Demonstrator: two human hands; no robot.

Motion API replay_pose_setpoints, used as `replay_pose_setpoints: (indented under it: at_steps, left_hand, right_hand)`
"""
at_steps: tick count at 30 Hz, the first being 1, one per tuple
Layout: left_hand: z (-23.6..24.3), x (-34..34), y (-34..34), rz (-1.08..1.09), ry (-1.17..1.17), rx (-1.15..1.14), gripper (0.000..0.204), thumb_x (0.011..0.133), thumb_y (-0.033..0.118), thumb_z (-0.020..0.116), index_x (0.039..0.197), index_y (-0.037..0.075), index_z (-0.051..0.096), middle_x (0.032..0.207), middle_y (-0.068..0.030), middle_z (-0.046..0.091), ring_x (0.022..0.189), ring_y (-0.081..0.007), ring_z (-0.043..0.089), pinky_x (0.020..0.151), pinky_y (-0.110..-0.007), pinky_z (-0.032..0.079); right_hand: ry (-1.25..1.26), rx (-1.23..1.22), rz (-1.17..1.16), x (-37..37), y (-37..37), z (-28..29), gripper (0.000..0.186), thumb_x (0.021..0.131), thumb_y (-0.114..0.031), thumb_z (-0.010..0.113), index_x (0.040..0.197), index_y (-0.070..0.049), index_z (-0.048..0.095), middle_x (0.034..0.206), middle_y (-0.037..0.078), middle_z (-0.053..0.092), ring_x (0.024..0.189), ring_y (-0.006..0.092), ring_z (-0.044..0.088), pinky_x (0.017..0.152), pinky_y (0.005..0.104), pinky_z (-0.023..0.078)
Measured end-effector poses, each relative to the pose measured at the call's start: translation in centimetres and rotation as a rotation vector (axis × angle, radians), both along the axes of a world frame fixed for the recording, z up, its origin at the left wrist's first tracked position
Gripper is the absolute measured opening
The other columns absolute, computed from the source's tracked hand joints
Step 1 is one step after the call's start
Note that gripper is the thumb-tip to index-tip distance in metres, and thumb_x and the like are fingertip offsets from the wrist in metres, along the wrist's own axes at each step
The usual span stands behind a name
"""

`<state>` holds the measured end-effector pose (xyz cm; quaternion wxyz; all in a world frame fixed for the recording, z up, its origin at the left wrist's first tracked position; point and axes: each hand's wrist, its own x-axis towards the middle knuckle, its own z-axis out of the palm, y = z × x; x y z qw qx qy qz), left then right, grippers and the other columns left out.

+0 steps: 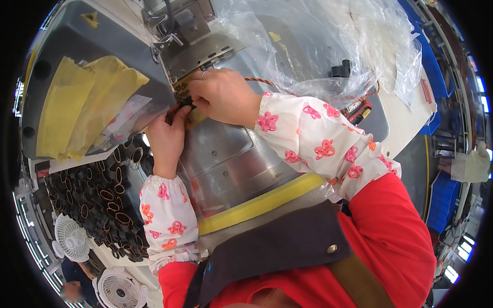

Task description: The person repeatedly picks up small straps and sews them using a sewing machine.

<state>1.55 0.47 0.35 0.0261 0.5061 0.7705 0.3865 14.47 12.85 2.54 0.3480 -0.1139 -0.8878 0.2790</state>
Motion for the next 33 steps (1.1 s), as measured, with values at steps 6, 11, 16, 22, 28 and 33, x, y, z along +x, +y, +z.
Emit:
replay_pose_setpoints:
  at_steps: [6,11,16,22,28,33]
  left_hand:
    - [1.1,0.7,0.3,0.0,0.022,-0.082,0.027,0.077,0.024,0.068,0.087,-0.001,0.066,0.076,-0.0123,0.067,0.064,-0.0163,0.061,0.062,-0.028,0.046]
    - [1.2,0.8,-0.2,0.004,-0.096,-0.028,0.029,0.077,0.025,0.067,0.088,-0.001,0.066,0.073,-0.0132,0.066,0.062,-0.0176,0.061,0.061,-0.029,0.047]
    - [1.3,1.0,-0.2,0.019,-0.066,-0.108,0.03,0.077,0.026,0.067,0.09,-0.002,0.066,0.072,-0.0128,0.066,0.063,-0.0167,0.061,0.062,-0.028,0.047]
    - [2.3,1.5,0.0,0.046,-0.087,-0.157,0.03,0.078,0.026,0.067,0.089,-0.002,0.066,0.071,-0.0122,0.066,0.063,-0.0157,0.061,0.061,-0.028,0.047]
    - [1.9,1.2,0.6,0.032,-0.006,-0.111,0.029,0.077,0.027,0.068,0.086,-0.001,0.066,0.07,-0.0137,0.065,0.061,-0.0198,0.061,0.06,-0.029,0.046]
    - [1.1,0.1,-0.4,0.051,0.089,-0.113,0.03,0.076,0.03,0.066,0.083,0.0,0.066,0.07,-0.0157,0.064,0.063,-0.0264,0.063,0.06,-0.033,0.047]
  right_hand:
    - [-0.065,0.135,-0.095,0.4,0.2,0.1,0.005,0.066,-0.011,0.06,0.064,-0.009,0.056,0.064,0.006,0.056,0.066,0.0274,0.057,0.058,0.0402,0.043]
    - [-0.046,0.173,-0.095,0.3,-0.3,0.0,0.005,0.067,-0.013,0.059,0.064,-0.01,0.056,0.069,0.004,0.058,0.071,0.0236,0.057,0.062,0.0366,0.04]
    - [-0.079,0.164,-0.088,0.9,-0.5,0.6,0.006,0.067,-0.011,0.06,0.072,-0.009,0.058,0.076,0.006,0.059,0.073,0.0256,0.056,0.064,0.0368,0.039]
    - [-0.079,0.176,-0.098,0.6,-0.4,0.2,0.004,0.068,-0.012,0.058,0.064,-0.01,0.056,0.074,0.002,0.059,0.074,0.0222,0.056,0.063,0.036,0.039]
    - [-0.038,0.172,-0.094,0.5,0.1,0.2,0.004,0.067,-0.01,0.058,0.064,-0.01,0.055,0.073,0.003,0.057,0.074,0.0232,0.056,0.063,0.0364,0.039]
    - [0.026,0.122,-0.057,-0.1,-0.8,0.9,0.004,0.066,-0.01,0.058,0.066,-0.009,0.054,0.074,0.004,0.056,0.074,0.0244,0.055,0.063,0.0374,0.038]
